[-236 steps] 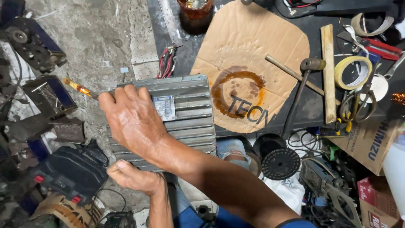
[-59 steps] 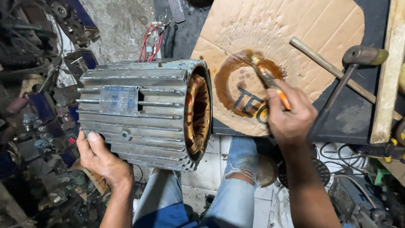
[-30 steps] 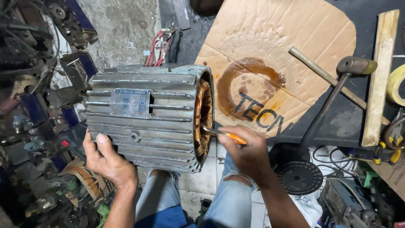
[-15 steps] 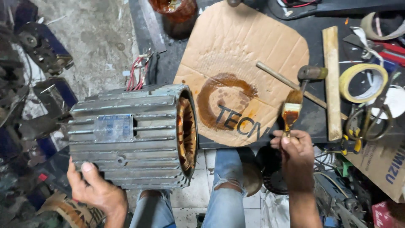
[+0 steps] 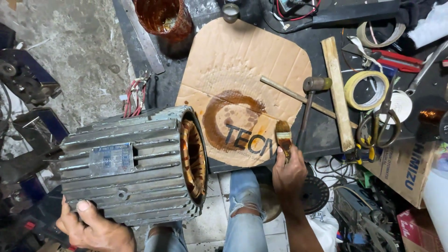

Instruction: Applying protective varnish to the internal windings and casing of an electric motor using a paintbrush and pouring additional varnish from a container.

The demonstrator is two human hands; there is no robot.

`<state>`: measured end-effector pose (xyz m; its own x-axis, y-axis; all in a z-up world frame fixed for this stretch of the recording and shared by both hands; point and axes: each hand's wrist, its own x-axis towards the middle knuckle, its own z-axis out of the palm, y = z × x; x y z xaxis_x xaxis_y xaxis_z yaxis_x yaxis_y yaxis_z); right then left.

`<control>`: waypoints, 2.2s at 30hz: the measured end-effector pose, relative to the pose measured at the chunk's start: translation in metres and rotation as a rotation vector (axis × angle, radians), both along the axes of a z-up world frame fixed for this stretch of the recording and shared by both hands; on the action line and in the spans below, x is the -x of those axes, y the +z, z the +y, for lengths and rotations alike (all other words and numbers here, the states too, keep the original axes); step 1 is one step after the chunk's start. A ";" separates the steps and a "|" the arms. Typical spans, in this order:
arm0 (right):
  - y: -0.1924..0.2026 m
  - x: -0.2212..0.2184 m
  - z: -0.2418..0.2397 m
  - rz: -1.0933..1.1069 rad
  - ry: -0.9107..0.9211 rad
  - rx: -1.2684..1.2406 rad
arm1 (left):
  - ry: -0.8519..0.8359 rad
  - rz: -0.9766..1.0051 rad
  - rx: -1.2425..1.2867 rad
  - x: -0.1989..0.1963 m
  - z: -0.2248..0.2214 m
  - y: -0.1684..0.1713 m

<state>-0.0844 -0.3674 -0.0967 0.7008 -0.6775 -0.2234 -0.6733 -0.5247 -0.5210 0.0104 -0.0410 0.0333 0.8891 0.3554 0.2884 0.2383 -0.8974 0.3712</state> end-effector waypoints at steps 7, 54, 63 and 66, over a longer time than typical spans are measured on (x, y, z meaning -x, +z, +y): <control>0.055 -0.017 0.041 -0.139 -0.360 -0.342 | -0.046 -0.096 0.048 0.004 0.017 -0.014; 0.209 -0.144 0.152 0.453 0.135 -0.411 | 0.235 0.824 0.641 -0.050 0.060 0.046; 0.207 -0.149 0.153 0.496 0.119 -0.420 | 0.236 0.840 0.661 -0.052 0.062 0.031; 0.196 -0.148 0.147 0.473 0.154 -0.451 | 0.270 0.931 0.691 -0.060 0.062 0.035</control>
